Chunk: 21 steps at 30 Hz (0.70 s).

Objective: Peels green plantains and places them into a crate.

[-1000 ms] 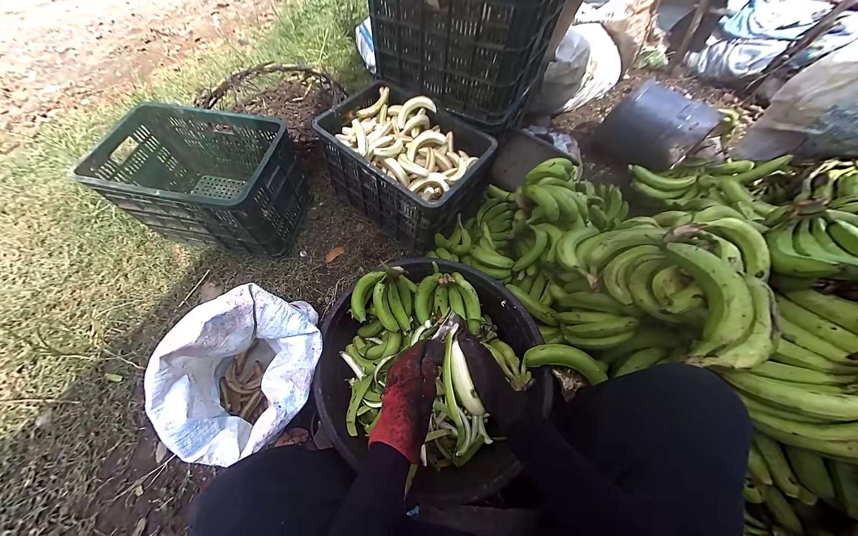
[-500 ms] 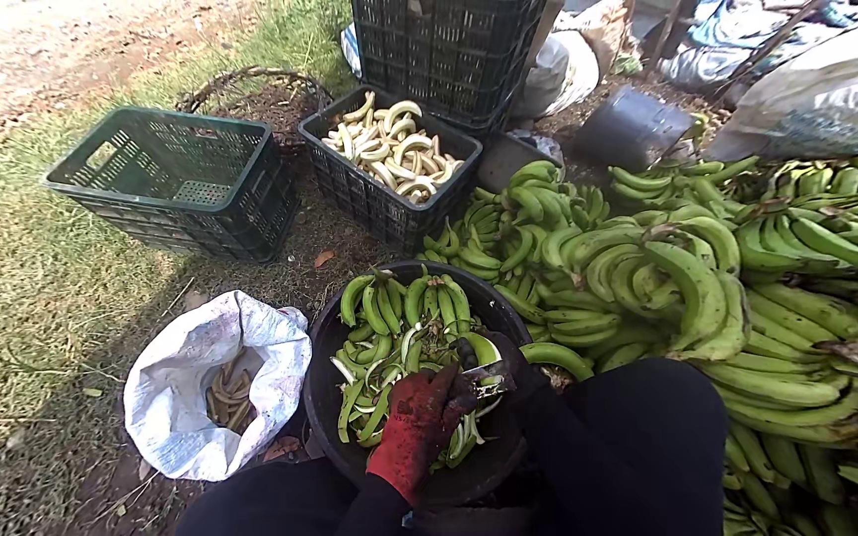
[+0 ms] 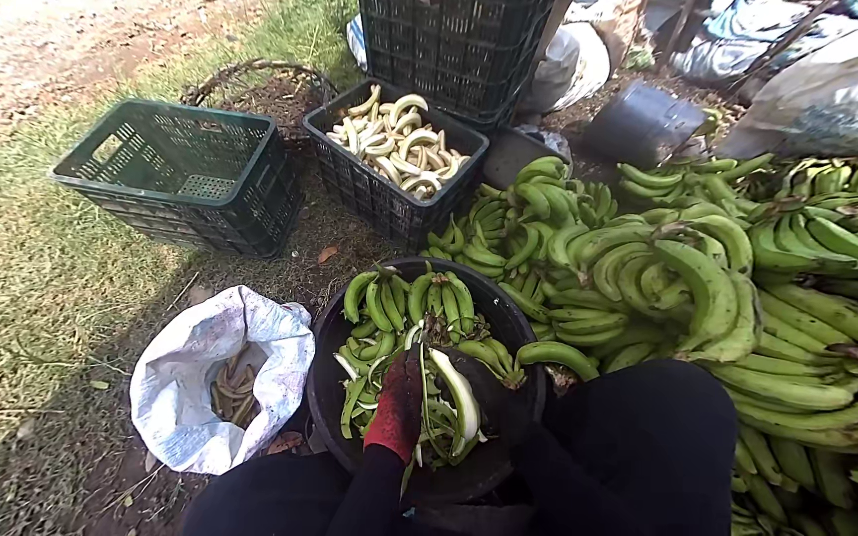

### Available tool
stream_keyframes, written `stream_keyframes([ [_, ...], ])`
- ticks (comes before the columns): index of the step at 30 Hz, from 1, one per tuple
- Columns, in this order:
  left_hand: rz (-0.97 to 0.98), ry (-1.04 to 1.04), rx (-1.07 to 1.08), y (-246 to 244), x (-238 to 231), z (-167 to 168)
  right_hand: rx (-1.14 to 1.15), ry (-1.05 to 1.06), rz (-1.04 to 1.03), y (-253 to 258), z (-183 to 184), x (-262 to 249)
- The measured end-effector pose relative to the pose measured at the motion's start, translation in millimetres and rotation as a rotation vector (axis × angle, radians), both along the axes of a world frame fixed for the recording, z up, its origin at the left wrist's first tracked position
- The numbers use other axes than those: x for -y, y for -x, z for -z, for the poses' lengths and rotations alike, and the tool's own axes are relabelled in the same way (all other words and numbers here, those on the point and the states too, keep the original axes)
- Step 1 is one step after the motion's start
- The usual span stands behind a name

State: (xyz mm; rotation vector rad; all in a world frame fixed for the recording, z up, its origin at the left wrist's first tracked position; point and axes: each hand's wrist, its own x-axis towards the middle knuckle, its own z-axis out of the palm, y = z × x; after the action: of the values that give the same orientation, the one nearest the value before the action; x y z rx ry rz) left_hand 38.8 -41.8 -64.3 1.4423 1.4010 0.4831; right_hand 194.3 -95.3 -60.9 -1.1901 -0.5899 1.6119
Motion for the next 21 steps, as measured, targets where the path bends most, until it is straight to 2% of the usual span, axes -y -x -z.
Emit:
stream_keyframes([
  [2, 0.138, -0.095, -0.037, 1.2, 3.3, -10.2, -0.235, 0.100, 0.141, -17.0, -2.4, -6.4],
  [5, 0.421, -0.298, -0.088, 1.8, 13.1, -16.8, -0.269, 0.157, 0.354, -41.0, -10.7, -20.9],
  [7, 0.575, -0.451, -0.152, 2.7, 18.7, -22.4, -0.417, 0.186, 0.307, -60.0, -0.5, -27.6],
  [9, 0.633, -0.553, -0.182, 2.5, 20.8, -26.7, -0.454, 0.190, 0.208, -68.9, 5.4, -29.2],
  [11, 0.623, -0.536, -0.246, 3.0, 17.1, -27.4, -0.335, 0.138, 0.218, -53.9, -3.7, -29.2],
  [14, 0.462, -0.429, -0.356, 1.3, 9.0, -19.9, -0.104, -0.121, 0.204, -23.8, -0.5, -19.2],
  [18, 0.277, -0.249, -0.407, -1.4, 0.6, -9.4, 0.052, -0.176, 0.210, -4.4, 18.7, -16.2],
  [21, 0.235, -0.239, -0.413, -0.6, 4.0, -9.2, -0.013, -0.183, 0.174, -5.4, 15.0, -12.1],
])
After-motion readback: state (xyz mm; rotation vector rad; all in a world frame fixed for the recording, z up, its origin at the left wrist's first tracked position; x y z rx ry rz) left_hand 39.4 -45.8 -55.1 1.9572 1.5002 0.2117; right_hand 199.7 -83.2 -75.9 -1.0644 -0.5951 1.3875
